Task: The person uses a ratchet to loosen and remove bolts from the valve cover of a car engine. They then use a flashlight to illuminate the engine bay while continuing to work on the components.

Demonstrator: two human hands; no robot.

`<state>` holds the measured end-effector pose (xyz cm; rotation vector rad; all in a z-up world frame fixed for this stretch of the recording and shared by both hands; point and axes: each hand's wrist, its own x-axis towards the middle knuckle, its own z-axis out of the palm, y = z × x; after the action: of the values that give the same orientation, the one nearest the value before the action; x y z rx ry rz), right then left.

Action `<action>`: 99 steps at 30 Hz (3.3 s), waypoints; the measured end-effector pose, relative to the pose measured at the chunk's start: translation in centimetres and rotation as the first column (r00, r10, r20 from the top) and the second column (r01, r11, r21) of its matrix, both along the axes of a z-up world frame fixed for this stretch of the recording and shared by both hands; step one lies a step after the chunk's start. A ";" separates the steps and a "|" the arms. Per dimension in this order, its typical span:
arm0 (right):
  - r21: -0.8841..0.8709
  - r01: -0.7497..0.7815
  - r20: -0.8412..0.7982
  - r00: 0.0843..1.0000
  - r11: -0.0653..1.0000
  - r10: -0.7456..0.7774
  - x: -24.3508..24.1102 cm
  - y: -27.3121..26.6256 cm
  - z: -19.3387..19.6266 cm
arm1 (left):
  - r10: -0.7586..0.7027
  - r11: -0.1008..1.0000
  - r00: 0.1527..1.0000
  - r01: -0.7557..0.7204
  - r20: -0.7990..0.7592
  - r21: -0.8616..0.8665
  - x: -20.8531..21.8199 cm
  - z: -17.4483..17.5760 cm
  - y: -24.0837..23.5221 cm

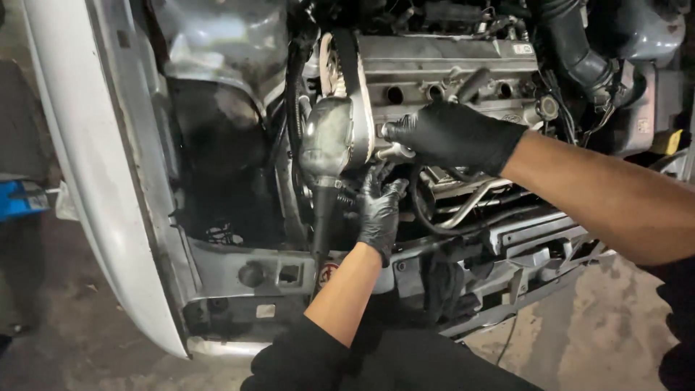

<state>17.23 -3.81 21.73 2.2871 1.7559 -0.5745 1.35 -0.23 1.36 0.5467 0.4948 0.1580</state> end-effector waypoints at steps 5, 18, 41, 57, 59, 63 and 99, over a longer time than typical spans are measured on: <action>-0.021 -0.238 0.143 0.961 0.971 0.238 0.2 1.6 -0.1 | 0.089 0.993 0.994 -0.084 0.061 -0.086 0.4 1.4 0.5; -0.036 0.296 -0.170 0.940 0.955 -0.297 0.2 0.5 -5.0 | 0.101 0.649 0.993 -0.118 0.069 0.752 -0.1 8.4 2.9; 0.109 -0.175 0.273 0.952 0.979 0.139 -4.7 -0.5 4.8 | -0.027 0.524 0.971 -0.188 0.237 0.830 6.1 0.0 2.9; 0.515 -0.246 0.261 0.957 0.821 0.123 -4.9 -0.4 5.2 | -0.052 0.309 0.966 0.256 -0.252 0.916 5.7 0.8 4.0; 0.616 -0.316 0.292 0.942 0.722 0.163 -4.5 -0.2 5.1 | 0.042 -0.003 0.990 0.134 -0.134 0.991 6.2 -0.3 4.4; 0.300 -0.106 0.245 0.969 0.948 0.031 -5.0 0.8 4.8 | -0.119 0.270 0.981 -0.114 0.151 0.956 5.4 -0.8 4.9; 0.337 -0.163 0.346 0.937 0.927 0.039 -5.5 0.0 4.2 | -0.225 -0.011 0.963 -0.158 0.151 0.987 6.7 -4.4 5.5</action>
<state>11.73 -3.80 25.95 2.3183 1.9117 0.1729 8.09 5.25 -3.08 2.0446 -0.0482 0.5793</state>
